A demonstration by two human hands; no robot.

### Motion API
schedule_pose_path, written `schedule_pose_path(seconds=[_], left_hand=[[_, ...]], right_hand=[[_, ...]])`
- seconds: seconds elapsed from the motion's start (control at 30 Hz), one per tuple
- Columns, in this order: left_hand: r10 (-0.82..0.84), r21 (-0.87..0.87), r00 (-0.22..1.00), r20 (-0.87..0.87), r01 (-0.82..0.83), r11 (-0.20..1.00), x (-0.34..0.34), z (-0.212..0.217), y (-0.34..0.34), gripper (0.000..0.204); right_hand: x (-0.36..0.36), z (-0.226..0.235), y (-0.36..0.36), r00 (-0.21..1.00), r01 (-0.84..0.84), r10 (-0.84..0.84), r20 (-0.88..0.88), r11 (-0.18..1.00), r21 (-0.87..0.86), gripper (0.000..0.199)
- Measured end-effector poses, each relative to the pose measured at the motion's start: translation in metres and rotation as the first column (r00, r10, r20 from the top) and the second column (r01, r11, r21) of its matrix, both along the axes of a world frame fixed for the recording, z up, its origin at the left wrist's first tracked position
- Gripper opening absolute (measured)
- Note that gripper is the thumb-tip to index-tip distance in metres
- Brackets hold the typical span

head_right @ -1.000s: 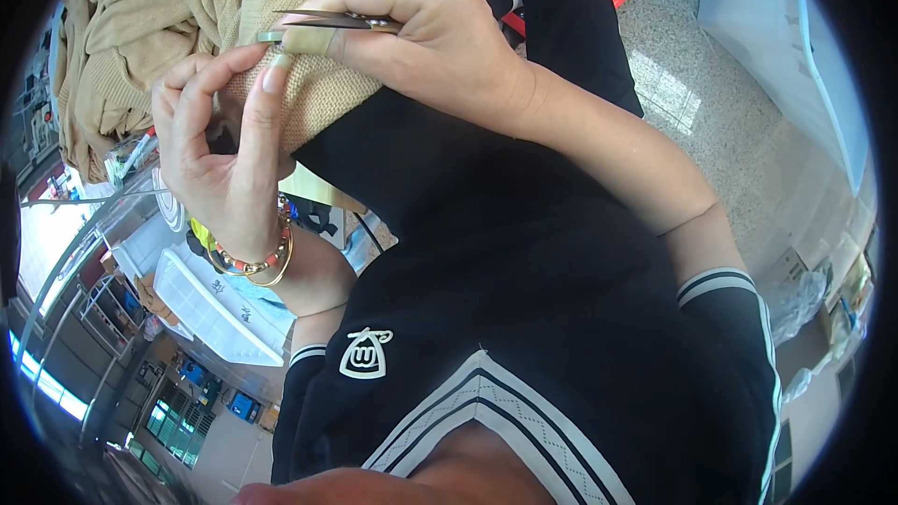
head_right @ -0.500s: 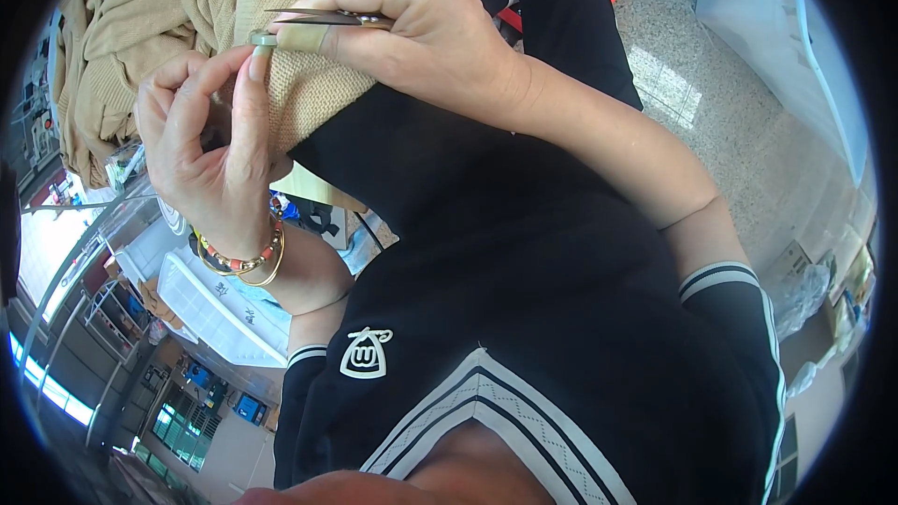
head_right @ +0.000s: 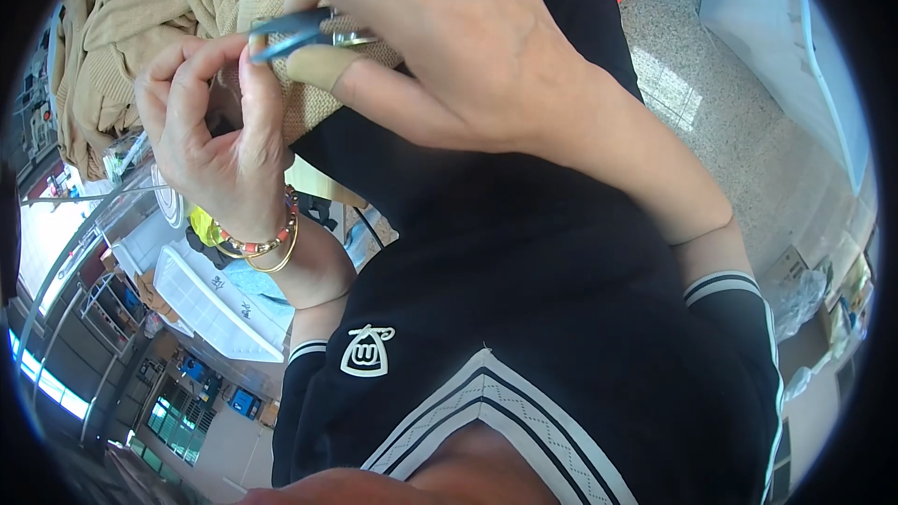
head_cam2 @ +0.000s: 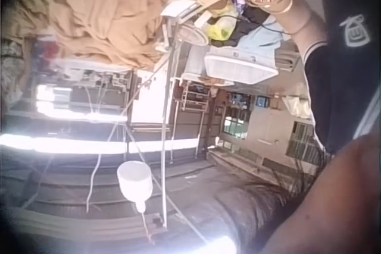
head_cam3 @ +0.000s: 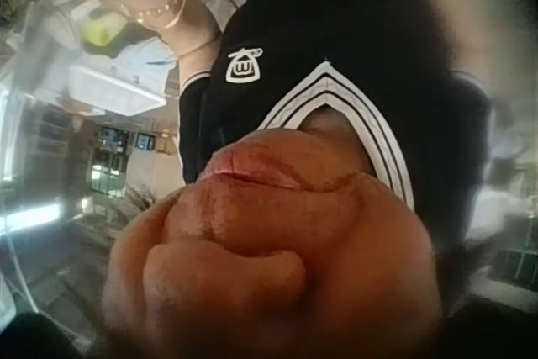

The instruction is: Trimming loose threads from a finished garment using thread snips.

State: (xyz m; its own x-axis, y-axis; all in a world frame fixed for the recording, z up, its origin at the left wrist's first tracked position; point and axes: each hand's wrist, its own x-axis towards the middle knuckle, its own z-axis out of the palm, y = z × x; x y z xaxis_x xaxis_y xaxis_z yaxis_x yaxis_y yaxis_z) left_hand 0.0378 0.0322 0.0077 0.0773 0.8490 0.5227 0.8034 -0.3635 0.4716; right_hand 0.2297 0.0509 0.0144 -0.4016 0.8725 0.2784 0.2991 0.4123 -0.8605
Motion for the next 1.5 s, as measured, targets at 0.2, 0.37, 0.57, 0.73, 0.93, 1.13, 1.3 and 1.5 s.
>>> schedule_pose_path(seconds=[0.2, 0.37, 0.57, 0.73, 0.93, 1.13, 1.3, 1.5], left_hand=[[-0.034, 0.052, 0.999, -0.010, 0.035, 0.998, -0.007, -0.006, 0.001, 0.011], [-0.032, 0.085, 0.999, -0.027, 0.034, 0.996, -0.007, -0.007, 0.000, 0.011], [-0.018, 0.101, 0.999, -0.040, 0.022, 0.995, -0.009, -0.009, 0.000, 0.011], [-0.028, 0.117, 0.999, -0.046, 0.033, 0.993, -0.010, -0.008, 0.002, 0.010], [0.003, 0.071, 0.999, 0.035, -0.006, 0.997, -0.005, -0.010, -0.001, 0.015], [0.009, 0.106, 0.999, 0.032, -0.012, 0.994, -0.004, -0.014, -0.002, 0.015], [-0.010, 0.165, 1.000, -0.011, 0.011, 0.986, -0.010, -0.015, -0.002, 0.011], [-0.027, 0.164, 0.999, 0.044, 0.020, 0.986, -0.010, -0.017, -0.001, 0.011]], right_hand=[[-0.002, 0.013, -0.005, 0.992, 0.013, -0.021, 0.124, 0.998, 0.065, 0.028], [-0.001, 0.009, -0.005, 0.996, 0.050, -0.055, 0.070, 0.996, 0.072, 0.029], [-0.004, 0.018, -0.006, 0.966, 0.022, -0.061, 0.250, 0.987, 0.157, 0.031], [-0.009, -0.010, -0.012, 0.949, 0.062, -0.201, 0.241, 0.873, 0.484, 0.025], [-0.012, -0.026, -0.015, 0.925, 0.112, -0.260, 0.275, 0.883, 0.457, 0.031], [-0.016, -0.034, -0.011, 0.917, 0.148, -0.326, 0.230, 0.813, 0.562, 0.008], [-0.015, -0.031, -0.013, 0.922, 0.126, -0.299, 0.247, 0.833, 0.538, 0.020], [-0.014, -0.026, -0.012, 0.913, 0.100, -0.260, 0.314, 0.890, 0.446, 0.037]])
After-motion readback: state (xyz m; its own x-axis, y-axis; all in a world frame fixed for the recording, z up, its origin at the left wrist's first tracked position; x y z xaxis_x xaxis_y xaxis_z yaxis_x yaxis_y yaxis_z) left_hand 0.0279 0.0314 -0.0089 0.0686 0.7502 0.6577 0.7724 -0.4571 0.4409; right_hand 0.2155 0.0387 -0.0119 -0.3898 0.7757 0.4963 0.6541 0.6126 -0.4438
